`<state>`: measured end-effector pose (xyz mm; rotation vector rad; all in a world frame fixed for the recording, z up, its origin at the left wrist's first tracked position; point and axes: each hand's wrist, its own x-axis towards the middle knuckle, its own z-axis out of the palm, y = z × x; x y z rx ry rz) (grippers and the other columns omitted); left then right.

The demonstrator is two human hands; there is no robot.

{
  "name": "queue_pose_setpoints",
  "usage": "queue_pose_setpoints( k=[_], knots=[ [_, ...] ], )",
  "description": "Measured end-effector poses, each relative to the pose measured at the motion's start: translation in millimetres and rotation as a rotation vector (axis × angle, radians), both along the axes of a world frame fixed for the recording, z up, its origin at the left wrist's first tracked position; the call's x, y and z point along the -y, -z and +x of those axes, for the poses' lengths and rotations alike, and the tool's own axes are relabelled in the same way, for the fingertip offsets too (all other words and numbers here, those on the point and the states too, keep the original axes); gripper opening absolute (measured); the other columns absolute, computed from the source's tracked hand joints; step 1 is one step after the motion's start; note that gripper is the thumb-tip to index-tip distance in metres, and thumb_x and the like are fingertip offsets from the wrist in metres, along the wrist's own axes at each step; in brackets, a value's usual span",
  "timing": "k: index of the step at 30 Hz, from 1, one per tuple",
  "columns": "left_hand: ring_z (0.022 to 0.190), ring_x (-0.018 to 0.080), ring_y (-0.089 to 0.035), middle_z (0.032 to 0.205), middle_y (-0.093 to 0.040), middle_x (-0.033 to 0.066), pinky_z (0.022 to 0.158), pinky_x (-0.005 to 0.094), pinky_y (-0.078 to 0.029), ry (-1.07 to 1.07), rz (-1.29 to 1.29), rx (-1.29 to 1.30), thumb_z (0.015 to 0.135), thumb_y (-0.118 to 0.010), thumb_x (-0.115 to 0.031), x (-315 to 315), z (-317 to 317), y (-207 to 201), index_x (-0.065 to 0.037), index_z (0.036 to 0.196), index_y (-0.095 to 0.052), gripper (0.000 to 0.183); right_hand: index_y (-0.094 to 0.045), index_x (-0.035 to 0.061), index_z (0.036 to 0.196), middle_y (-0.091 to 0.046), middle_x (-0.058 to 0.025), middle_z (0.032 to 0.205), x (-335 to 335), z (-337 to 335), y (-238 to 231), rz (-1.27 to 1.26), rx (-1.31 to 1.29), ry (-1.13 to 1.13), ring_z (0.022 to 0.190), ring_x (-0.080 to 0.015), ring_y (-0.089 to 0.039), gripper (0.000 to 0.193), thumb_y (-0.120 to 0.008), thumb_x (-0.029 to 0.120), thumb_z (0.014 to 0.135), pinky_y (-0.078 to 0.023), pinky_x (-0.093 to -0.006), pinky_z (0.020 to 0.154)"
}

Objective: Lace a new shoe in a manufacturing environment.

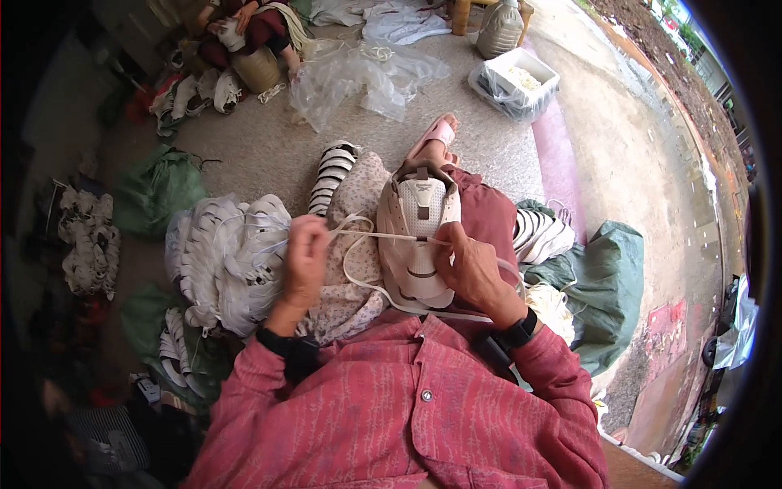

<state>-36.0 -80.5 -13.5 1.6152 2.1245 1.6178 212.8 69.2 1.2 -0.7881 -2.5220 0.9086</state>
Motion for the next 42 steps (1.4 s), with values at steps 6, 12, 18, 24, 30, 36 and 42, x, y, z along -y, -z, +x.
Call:
queue_pose_setpoints(
  k=[6, 12, 18, 24, 30, 36, 42],
  knots=[
    [0.106, 0.0217, -0.062, 0.119, -0.06, 0.017, 0.081, 0.0312, -0.054, -0.041, 0.176, 0.976, 0.103, -0.046, -0.024, 35.1, -22.4, -26.1, -0.006, 0.1, -0.054, 0.019, -0.052, 0.01, 0.104, -0.065, -0.0154, 0.072, -1.3, 9.1, 11.8, 0.051, -0.003, 0.215, 0.066, -0.0374, -0.064, 0.024, -0.06, 0.016, 0.082, -0.048, -0.0473, 0.06],
    [0.056, 0.01, -0.034, 0.061, -0.029, -0.0034, 0.067, 0.0286, -0.049, 0.666, 0.223, 1.513, 0.103, -0.045, -0.024, -7.1, 9.1, -34.8, -0.009, 0.114, -0.056, 0.022, -0.066, 0.0023, 0.081, -0.061, -0.0113, 0.067, -10.5, 58.9, -4.2, -0.245, 0.014, 0.084, 0.058, -0.0272, -0.061, 0.015, -0.064, 0.017, 0.084, -0.048, -0.0378, 0.055],
    [0.054, 0.0084, -0.031, 0.067, -0.031, -0.0033, 0.05, 0.0236, -0.03, 0.545, 0.123, 1.671, 0.096, -0.049, -0.02, 2.8, 18.1, -23.9, -0.008, 0.132, -0.046, 0.038, -0.07, 0.0055, 0.083, -0.059, -0.0093, 0.118, 1.6, 128.3, -6.4, -1.143, -1.066, 0.145, 0.122, -0.0297, -0.048, 0.022, -0.06, 0.023, 0.09, -0.026, -0.0467, 0.112],
    [0.054, 0.0064, -0.034, 0.068, -0.035, -0.004, 0.048, 0.0213, -0.028, 0.358, 0.033, 1.591, 0.092, -0.054, -0.011, 31.3, -13.8, 8.6, -0.009, 0.129, -0.049, 0.037, -0.058, 0.0068, 0.073, -0.062, -0.0046, 0.106, -27.0, 209.0, -14.6, -1.384, -1.984, -0.11, 0.112, -0.0209, -0.054, 0.018, -0.065, 0.011, 0.089, -0.021, -0.0502, 0.116],
    [0.053, 0.004, -0.035, 0.07, -0.043, -0.0049, 0.042, 0.0184, -0.026, 0.012, 0.276, 1.453, 0.096, -0.055, -0.011, 97.4, -100.0, 47.0, -0.014, 0.124, -0.056, 0.028, -0.064, 0.0003, 0.103, -0.062, -0.0074, 0.093, -50.2, 325.1, -3.6, -1.024, -2.102, 0.172, 0.094, -0.0216, -0.056, 0.017, -0.063, 0.008, 0.088, -0.03, -0.0502, 0.107],
    [0.051, 0.0032, -0.035, 0.071, -0.049, -0.0054, 0.042, 0.0187, -0.025, -0.385, 0.366, 1.278, 0.093, -0.061, -0.012, 181.7, -181.9, 60.2, -0.013, 0.115, -0.062, 0.023, -0.061, -0.0003, 0.115, -0.064, -0.0131, 0.102, -64.3, 430.8, 57.5, -0.913, -1.866, 0.421, 0.1, -0.0264, -0.058, 0.029, -0.059, 0.016, 0.092, -0.035, -0.051, 0.105],
    [0.069, 0.0092, -0.054, 0.095, -0.065, 0.0027, 0.063, 0.0209, -0.045, -0.776, 0.248, 0.437, 0.09, -0.057, -0.005, 253.4, -258.6, 71.3, -0.006, 0.114, -0.065, 0.025, -0.054, -0.0048, 0.125, -0.061, -0.0202, 0.12, -64.9, 464.6, 109.0, -1.07, -1.838, 0.815, 0.116, -0.0301, -0.055, 0.046, -0.058, 0.027, 0.092, -0.036, -0.0496, 0.107]
  ],
)
